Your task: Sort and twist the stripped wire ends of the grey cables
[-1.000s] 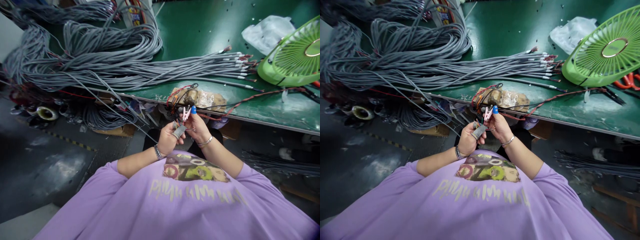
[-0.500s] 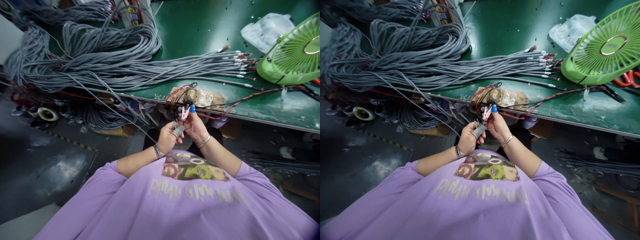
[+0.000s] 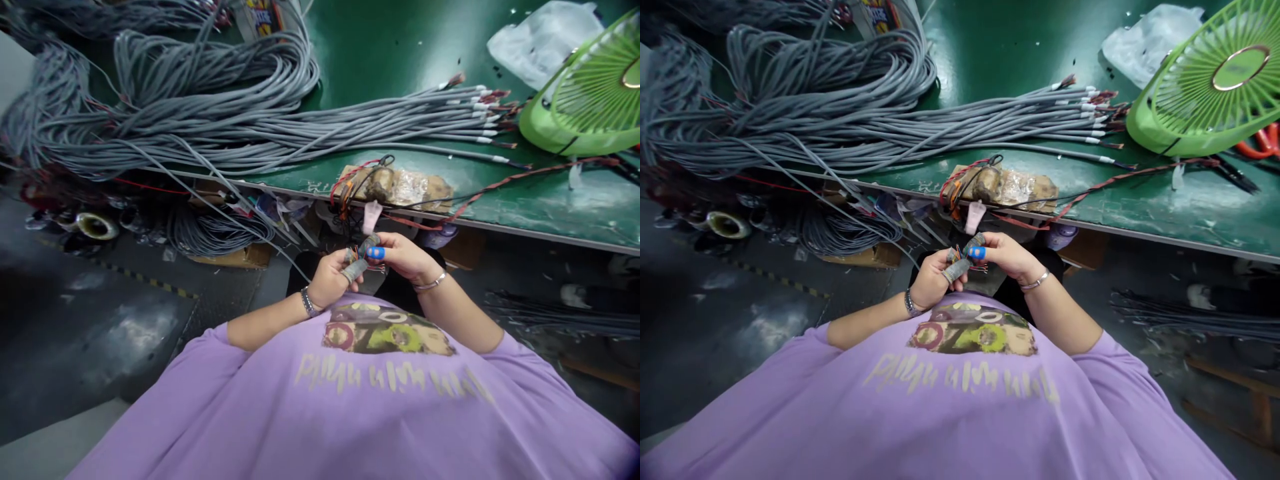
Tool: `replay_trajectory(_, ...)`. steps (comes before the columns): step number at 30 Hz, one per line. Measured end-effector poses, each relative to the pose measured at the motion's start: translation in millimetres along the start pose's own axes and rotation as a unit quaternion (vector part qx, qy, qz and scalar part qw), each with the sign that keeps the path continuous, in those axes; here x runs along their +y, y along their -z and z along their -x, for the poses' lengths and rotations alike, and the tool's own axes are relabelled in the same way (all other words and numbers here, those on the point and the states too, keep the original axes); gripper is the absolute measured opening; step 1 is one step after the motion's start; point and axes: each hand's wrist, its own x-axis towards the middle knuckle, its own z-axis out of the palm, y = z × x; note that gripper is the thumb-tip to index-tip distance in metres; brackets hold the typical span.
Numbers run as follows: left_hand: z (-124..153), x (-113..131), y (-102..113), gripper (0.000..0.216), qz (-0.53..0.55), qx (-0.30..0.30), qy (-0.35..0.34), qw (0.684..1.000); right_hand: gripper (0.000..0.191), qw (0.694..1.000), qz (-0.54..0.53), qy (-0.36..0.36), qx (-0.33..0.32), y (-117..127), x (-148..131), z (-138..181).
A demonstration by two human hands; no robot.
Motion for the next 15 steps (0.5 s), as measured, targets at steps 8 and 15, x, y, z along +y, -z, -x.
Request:
replay_trajectory(8, -1.1, -2.0, 4.3, 0.030, -0.049, -0.110, 0.108, 0.987, 0.033, 0.992, 0.121, 0.019, 0.005, -17.6, -11.0, 12.3)
replay_trajectory(15, 1.0, 0.4, 7.1, 0.037, 0.057, 0.003, 0.059, 0.997, 0.039, 0.982, 0.151, 0.089, 0.077, -15.2, -8.3, 26.7)
